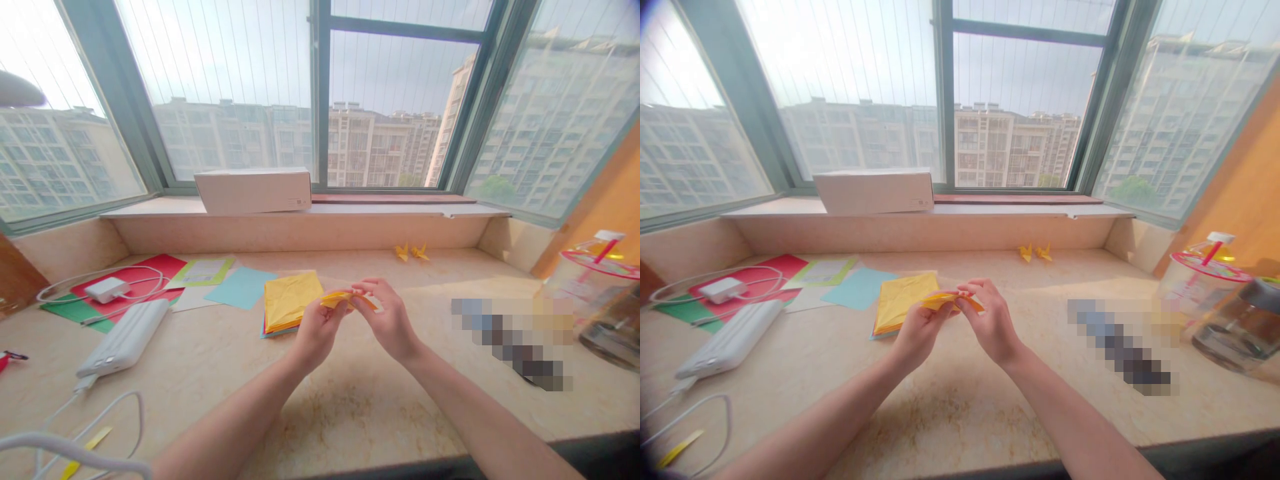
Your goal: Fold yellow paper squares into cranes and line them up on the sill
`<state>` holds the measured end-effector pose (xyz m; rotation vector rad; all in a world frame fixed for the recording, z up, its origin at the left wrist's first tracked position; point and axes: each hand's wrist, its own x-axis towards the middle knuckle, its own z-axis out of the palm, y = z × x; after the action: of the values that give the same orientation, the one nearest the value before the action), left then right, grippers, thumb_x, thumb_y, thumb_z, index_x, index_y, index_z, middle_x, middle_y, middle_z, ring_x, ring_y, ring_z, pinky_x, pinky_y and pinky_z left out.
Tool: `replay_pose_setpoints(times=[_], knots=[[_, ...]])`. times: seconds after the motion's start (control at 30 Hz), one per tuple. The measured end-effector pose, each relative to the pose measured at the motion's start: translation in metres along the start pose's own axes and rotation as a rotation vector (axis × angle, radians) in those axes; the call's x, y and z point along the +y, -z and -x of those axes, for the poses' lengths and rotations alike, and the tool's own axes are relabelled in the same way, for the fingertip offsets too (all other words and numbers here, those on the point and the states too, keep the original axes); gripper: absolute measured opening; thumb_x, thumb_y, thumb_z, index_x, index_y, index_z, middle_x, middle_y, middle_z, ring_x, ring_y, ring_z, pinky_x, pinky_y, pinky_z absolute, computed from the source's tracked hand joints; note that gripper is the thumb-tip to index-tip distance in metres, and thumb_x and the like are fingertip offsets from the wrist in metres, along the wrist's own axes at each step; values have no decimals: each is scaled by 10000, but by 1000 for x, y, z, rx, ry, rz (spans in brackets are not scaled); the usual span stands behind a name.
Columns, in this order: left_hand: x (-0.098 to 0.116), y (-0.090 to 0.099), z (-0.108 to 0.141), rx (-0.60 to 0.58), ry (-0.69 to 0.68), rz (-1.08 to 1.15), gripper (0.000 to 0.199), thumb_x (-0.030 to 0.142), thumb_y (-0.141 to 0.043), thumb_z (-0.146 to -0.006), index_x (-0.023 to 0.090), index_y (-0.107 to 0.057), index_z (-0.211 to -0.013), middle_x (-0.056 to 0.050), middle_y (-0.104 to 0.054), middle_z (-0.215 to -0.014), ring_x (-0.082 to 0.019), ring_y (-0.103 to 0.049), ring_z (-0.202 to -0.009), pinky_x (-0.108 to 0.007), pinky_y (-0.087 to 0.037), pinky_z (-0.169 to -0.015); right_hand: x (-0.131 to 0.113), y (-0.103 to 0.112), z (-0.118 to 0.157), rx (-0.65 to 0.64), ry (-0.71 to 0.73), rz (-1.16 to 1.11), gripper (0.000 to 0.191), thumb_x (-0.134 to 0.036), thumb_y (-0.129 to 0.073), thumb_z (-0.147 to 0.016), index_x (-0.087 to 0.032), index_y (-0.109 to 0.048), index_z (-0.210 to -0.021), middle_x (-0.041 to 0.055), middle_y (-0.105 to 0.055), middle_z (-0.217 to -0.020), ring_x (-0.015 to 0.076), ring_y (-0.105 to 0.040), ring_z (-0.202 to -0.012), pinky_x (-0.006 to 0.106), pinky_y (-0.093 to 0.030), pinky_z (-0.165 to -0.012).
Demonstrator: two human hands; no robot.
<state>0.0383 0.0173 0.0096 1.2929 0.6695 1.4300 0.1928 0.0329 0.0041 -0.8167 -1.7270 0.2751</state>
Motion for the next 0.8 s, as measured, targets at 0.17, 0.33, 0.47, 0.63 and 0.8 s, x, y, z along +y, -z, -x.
replay_pose_setpoints(times=[0.17, 0.33, 0.47, 0.63, 0.8], knots=[[-5, -1, 0, 35, 66, 66, 262, 285, -774, -758, 183, -726, -995, -76, -736, -988, -230, -682, -954, -363, -525, -913, 3, -1, 0, 16, 16, -3, 109, -261, -638, -899, -253, -722, -968, 51, -687, -945, 208, -667, -890, 365, -558, -815], [-6, -3, 1, 79, 171, 205, 411, 256, -819, -712, 200, -662, -1087, -56, -738, -979, -199, -692, -942, -380, -512, -942, 2, -2, 1, 25, 10, 35, 64, -246, -641, -889, -245, -699, -916, 42, -681, -900, 208, -663, -845, 357, -551, -770], [-5, -1, 0, 72, 138, 187, 323, 292, -819, -710, 194, -701, -994, -57, -746, -966, -210, -692, -943, -399, -505, -957, 0, -2, 2, 7, 21, 67, 80, -245, -640, -891, -242, -687, -955, 47, -675, -915, 217, -650, -864, 370, -540, -788], [-4, -2, 0, 28, 171, 202, 228, 310, -795, -739, 173, -743, -914, -59, -750, -914, -210, -694, -934, -381, -489, -980, 0, 0, 5, 3, 133, 162, 111, -218, -622, -904, -257, -688, -985, 58, -673, -938, 233, -633, -894, 402, -513, -805], [-3, -3, 2, 17, 206, 213, 222, 303, -771, -768, 142, -744, -919, -83, -746, -960, -207, -688, -959, -369, -477, -1002, 1, 0, 7, 4, 188, 205, 120, -193, -605, -913, -252, -685, -979, 58, -686, -965, 229, -644, -903, 407, -492, -832]])
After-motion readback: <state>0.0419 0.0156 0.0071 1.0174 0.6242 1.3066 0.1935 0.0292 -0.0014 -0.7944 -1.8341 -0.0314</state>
